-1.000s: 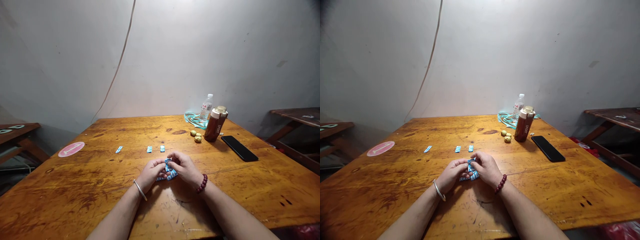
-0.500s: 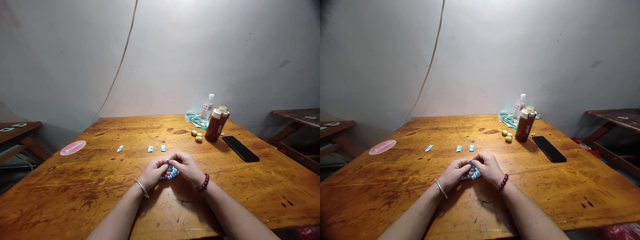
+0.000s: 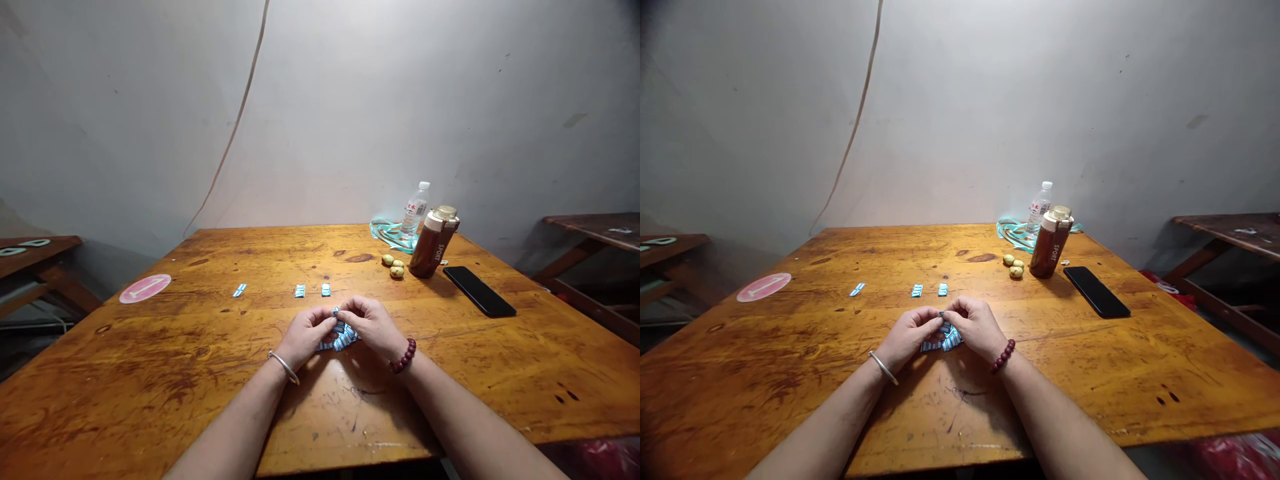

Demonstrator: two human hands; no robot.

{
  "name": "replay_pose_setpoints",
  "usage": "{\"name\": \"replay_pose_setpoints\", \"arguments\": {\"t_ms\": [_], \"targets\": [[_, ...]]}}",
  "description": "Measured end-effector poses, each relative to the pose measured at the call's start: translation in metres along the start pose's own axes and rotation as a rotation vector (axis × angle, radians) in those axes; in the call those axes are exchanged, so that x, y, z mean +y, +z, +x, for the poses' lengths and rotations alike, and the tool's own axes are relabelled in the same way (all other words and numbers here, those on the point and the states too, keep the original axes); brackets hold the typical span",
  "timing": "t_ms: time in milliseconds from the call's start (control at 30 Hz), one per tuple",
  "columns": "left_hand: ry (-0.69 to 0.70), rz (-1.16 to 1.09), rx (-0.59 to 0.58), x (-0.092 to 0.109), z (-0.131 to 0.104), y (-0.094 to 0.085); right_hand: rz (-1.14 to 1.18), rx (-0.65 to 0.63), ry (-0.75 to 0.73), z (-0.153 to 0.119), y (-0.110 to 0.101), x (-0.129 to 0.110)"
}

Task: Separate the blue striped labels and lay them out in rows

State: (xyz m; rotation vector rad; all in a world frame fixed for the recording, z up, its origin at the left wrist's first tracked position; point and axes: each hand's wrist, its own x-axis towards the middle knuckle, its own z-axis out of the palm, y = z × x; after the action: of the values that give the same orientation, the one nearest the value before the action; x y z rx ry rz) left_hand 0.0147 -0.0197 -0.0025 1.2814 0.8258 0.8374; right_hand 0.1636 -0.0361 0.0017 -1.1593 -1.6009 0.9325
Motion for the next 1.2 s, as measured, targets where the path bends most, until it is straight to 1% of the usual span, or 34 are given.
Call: {"name": "replay_pose_setpoints", "arguments": {"t_ms": [67, 133, 233, 300, 367, 433, 500, 600, 767, 933, 1067, 1200], "targets": [[0.014, 0.008, 0.029, 0.001, 0.0, 0.0, 0.0, 0.006, 0.006, 0.001, -0.001, -0.002], [0.019, 0.017, 0.088, 0.001, 0.001, -0.002, -0.007, 0.017, 0.007, 0.002, -0.006, -0.003], [0.022, -0.03, 0.239, 0.002, 0.004, -0.009, -0.06, 0.012, 0.014, 0.005, -0.017, 0.0], [0.032, -0.075, 0.324, 0.004, 0.005, -0.015, -0.156, -0.073, 0.056, 0.006, -0.023, 0.006], [0.049, -0.097, 0.362, 0.005, 0.006, -0.02, -0.308, -0.194, 0.112, 0.005, -0.026, 0.013], [0.061, -0.104, 0.371, 0.006, 0.007, -0.023, -0.474, -0.27, 0.126, 0.002, -0.025, 0.018], [0.057, -0.107, 0.378, 0.005, 0.007, -0.023, -0.604, -0.289, 0.107, 0.0, -0.022, 0.02], [0.038, -0.107, 0.373, 0.004, 0.008, -0.021, -0.686, -0.316, 0.119, -0.001, -0.02, 0.019], [0.033, -0.098, 0.366, 0.003, 0.008, -0.021, -0.694, -0.333, 0.171, 0.0, -0.027, 0.015], [0.021, -0.097, 0.377, 0.005, 0.008, -0.021, -0.678, -0.398, 0.177, 0.002, -0.037, 0.016], [0.035, -0.09, 0.363, 0.005, 0.007, -0.021, -0.623, -0.353, 0.192, 0.003, -0.045, 0.019], [0.04, -0.096, 0.373, 0.004, 0.007, -0.021, -0.607, -0.298, 0.256, 0.005, -0.054, 0.021]]}}
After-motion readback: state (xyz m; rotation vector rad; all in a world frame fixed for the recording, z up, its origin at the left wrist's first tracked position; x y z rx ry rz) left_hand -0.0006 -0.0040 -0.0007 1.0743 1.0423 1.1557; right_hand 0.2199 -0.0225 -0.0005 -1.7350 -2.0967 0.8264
